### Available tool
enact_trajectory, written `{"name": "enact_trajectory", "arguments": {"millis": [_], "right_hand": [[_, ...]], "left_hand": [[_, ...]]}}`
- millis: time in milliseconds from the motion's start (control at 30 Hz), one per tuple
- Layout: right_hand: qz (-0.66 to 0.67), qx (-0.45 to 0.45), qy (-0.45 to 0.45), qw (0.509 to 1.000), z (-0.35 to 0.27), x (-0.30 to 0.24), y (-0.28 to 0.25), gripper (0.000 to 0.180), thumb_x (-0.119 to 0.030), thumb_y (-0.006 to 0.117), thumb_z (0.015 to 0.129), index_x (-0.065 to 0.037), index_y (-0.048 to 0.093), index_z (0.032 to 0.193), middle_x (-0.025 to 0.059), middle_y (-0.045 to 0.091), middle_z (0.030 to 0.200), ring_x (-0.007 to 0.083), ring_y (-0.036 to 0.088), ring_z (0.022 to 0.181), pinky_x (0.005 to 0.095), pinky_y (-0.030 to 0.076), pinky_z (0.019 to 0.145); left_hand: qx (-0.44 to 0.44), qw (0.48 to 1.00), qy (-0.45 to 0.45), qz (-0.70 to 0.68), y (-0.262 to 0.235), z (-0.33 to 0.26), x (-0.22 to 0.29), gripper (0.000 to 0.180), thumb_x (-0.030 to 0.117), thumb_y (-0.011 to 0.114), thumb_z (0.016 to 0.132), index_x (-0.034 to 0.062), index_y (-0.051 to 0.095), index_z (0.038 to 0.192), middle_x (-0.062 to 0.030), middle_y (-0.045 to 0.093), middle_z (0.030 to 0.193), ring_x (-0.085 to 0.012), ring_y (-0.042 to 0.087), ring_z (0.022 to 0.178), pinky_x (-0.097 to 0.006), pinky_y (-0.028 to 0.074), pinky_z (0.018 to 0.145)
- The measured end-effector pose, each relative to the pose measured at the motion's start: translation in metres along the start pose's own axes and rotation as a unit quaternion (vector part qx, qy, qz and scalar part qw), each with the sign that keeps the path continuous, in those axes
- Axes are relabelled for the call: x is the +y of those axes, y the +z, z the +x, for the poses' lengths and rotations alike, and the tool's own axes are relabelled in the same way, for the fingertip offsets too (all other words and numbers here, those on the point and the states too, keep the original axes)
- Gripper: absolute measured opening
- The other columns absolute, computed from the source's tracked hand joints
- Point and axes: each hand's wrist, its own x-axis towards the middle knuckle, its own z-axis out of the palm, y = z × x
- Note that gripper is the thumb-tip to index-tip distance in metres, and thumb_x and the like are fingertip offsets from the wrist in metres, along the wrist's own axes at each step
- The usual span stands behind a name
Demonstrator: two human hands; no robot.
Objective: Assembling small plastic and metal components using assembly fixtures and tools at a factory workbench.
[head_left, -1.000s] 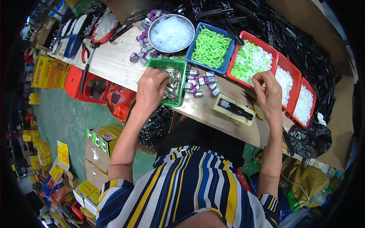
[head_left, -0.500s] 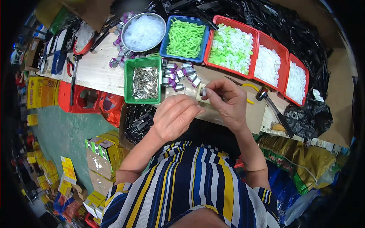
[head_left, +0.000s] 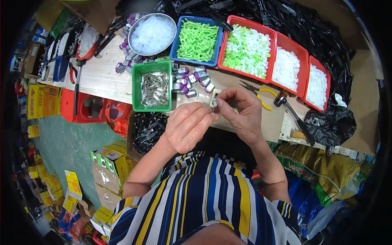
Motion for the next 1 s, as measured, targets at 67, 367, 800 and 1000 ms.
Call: {"name": "enact_trajectory", "arguments": {"millis": [67,367,800,1000], "right_hand": [[0.007,0.002,0.012,1.0,0.001,0.0,0.0,0.01,-0.004,0.068,0.091,0.003,0.064,0.097,0.0033,0.067,0.087,0.0092,0.063,0.077,0.023,0.05,0.073],[0.025,0.005,0.025,0.999,-0.004,0.002,-0.001,0.01,-0.003,0.067,0.091,0.003,0.063,0.097,0.0041,0.066,0.088,0.0094,0.063,0.077,0.0234,0.051,0.073],[-0.039,0.022,0.014,0.999,-0.026,0.011,-0.023,0.01,0.008,0.065,0.089,0.007,0.062,0.099,0.0093,0.065,0.098,0.0127,0.06,0.09,0.0242,0.048,0.083],[-0.077,0.009,-0.055,0.995,-0.029,0.008,-0.017,0.01,0.01,0.064,0.087,0.008,0.062,0.098,0.0127,0.065,0.098,0.0162,0.061,0.09,0.0254,0.048,0.081]], "left_hand": [[-0.012,1.0,-0.021,0.002,-0.003,0.001,0.003,0.022,-0.002,0.079,0.072,-0.0008,0.069,0.092,-0.011,0.068,0.088,-0.028,0.067,0.081,-0.036,0.056,0.068],[-0.01,0.999,0.031,-0.001,0.003,0.001,-0.002,0.033,0.005,0.071,0.065,-0.0091,0.066,0.094,-0.0158,0.065,0.088,-0.0285,0.065,0.08,-0.035,0.054,0.064],[0.028,0.985,-0.097,-0.139,0.027,-0.018,0.005,0.02,0.004,0.073,0.074,0.0009,0.068,0.093,-0.0095,0.066,0.089,-0.0264,0.066,0.081,-0.035,0.053,0.067],[0.061,0.913,-0.254,-0.312,0.024,-0.021,0.011,0.021,0.004,0.079,0.076,0.0016,0.067,0.092,-0.0079,0.065,0.086,-0.0235,0.065,0.079,-0.033,0.05,0.067]]}}
